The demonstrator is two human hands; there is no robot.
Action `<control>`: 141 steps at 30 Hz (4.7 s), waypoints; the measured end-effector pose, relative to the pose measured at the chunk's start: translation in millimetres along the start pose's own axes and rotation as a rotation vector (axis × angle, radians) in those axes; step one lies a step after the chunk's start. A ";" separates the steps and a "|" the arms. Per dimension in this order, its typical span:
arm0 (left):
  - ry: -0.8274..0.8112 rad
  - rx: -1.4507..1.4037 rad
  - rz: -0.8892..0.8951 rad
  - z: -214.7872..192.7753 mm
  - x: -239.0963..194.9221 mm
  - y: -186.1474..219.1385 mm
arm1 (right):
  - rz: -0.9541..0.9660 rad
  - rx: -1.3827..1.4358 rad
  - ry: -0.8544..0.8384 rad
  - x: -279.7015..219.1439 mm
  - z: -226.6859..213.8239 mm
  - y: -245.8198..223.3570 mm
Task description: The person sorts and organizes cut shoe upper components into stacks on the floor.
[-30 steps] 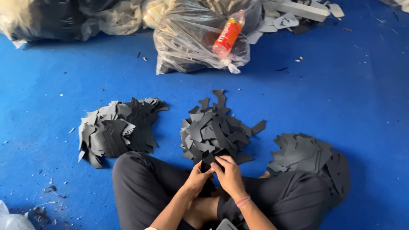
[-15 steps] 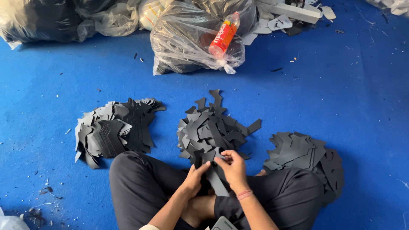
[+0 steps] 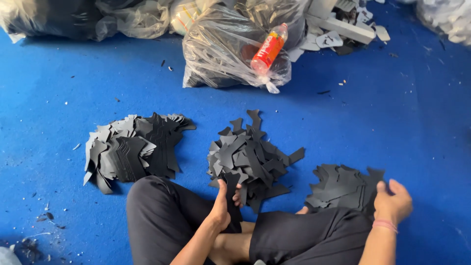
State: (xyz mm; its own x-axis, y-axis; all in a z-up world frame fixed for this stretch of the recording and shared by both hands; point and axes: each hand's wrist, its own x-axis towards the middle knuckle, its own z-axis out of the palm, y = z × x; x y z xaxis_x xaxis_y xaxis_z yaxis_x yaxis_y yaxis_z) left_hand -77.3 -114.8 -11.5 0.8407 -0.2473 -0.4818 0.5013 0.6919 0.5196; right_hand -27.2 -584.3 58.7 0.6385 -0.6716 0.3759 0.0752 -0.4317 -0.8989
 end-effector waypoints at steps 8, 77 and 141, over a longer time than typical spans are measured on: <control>-0.025 -0.076 -0.007 -15.4 15.5 -13.3 | -0.171 -0.437 -0.652 -91.9 134.7 -132.7; 0.023 -0.131 0.266 5.2 0.6 2.2 | -0.449 -0.988 -1.100 -77.2 184.4 44.2; -0.285 -0.463 0.012 3.2 -16.8 12.0 | 0.025 -0.463 -0.189 -70.3 -65.1 -39.5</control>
State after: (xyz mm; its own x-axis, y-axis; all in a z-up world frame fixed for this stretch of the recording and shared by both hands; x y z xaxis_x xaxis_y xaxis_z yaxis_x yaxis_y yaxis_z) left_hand -84.7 -104.5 5.1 0.9003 -0.3673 -0.2336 0.4029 0.9063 0.1277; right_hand -124.9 -559.2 82.5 0.7669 -0.5823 0.2697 -0.2621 -0.6678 -0.6967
